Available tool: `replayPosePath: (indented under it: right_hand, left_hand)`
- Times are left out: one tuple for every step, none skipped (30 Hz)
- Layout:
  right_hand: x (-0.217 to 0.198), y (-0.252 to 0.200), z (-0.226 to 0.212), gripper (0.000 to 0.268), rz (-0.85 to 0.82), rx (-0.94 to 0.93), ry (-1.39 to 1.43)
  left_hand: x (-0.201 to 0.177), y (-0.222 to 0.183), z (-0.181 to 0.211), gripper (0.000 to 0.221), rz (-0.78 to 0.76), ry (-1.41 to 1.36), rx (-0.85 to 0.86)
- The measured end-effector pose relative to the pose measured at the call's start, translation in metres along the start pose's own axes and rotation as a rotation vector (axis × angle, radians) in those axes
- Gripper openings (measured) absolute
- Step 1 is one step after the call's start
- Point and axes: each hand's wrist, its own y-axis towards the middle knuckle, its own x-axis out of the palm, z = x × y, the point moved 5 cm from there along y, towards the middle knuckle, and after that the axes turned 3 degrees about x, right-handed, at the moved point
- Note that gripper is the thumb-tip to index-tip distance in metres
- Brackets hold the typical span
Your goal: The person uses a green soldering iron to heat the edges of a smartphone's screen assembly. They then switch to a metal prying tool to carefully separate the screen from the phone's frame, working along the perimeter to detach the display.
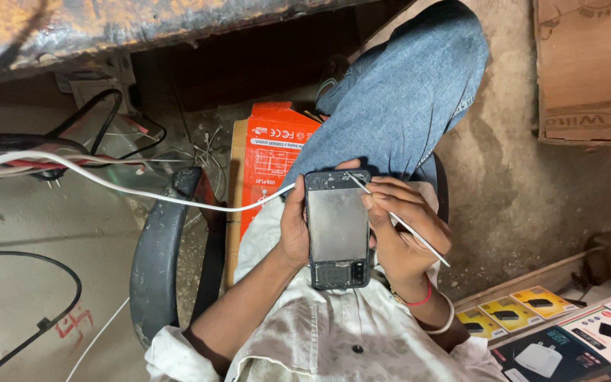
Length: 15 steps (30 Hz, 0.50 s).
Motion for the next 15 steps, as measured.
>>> replayPosePath:
  right_hand:
    - [0.001,0.003,-0.002,0.013,-0.015,0.004,-0.021]
    - [0.004,0.006,-0.005,0.014,-0.032,-0.049,-0.052]
    - [0.007,0.008,-0.007,0.015,-0.048,-0.095,-0.084]
    - [0.008,0.007,-0.01,0.017,-0.064,-0.14,-0.117]
    - [0.007,0.008,-0.01,0.017,-0.057,-0.14,-0.134]
    - [0.004,0.007,-0.01,0.017,-0.049,-0.141,-0.15]
    - [0.001,0.006,-0.009,0.017,-0.047,-0.14,-0.163]
    - [-0.006,0.004,-0.004,0.015,0.007,-0.05,-0.079]
    - [-0.014,0.003,0.001,0.013,0.06,0.038,0.004]
    - [-0.019,0.002,0.007,0.012,0.114,0.126,0.087]
    - [-0.02,0.002,0.008,0.011,0.121,0.123,0.083]
    - [-0.022,0.003,0.009,0.011,0.128,0.12,0.08]
    - [-0.024,0.001,0.008,0.011,0.144,0.129,0.07]
    - [-0.018,0.001,0.003,0.012,0.073,0.061,0.012]
    - [-0.01,0.003,0.0,0.013,0.005,-0.013,-0.047]
  left_hand:
    - [-0.003,0.001,0.0,0.085,0.059,0.048,-0.002]
    - [-0.008,0.003,-0.002,0.085,0.159,-0.092,-0.024]
    - [-0.013,0.002,-0.005,0.085,0.265,-0.236,-0.049]
    - [-0.018,-0.001,-0.01,0.085,0.372,-0.379,-0.072]
    - [-0.015,0.001,-0.008,0.084,0.279,-0.188,-0.044]
    - [-0.011,0.002,-0.006,0.083,0.185,0.002,-0.015]
    - [-0.005,0.002,-0.004,0.083,0.094,0.192,0.018]
    - [0.003,0.003,-0.003,0.078,-0.023,0.075,0.04]
    - [0.012,0.005,-0.002,0.073,-0.142,-0.042,0.065]
    - [0.021,0.005,0.001,0.069,-0.261,-0.158,0.091]
    - [0.024,0.006,0.001,0.069,-0.27,-0.149,0.082]
    - [0.026,0.007,0.001,0.069,-0.279,-0.139,0.073]
    - [0.026,0.005,-0.001,0.069,-0.281,-0.136,0.051]
    - [0.018,0.005,-0.006,0.072,-0.137,-0.041,0.022]
    - [0.007,0.007,-0.009,0.075,0.001,0.057,-0.005]
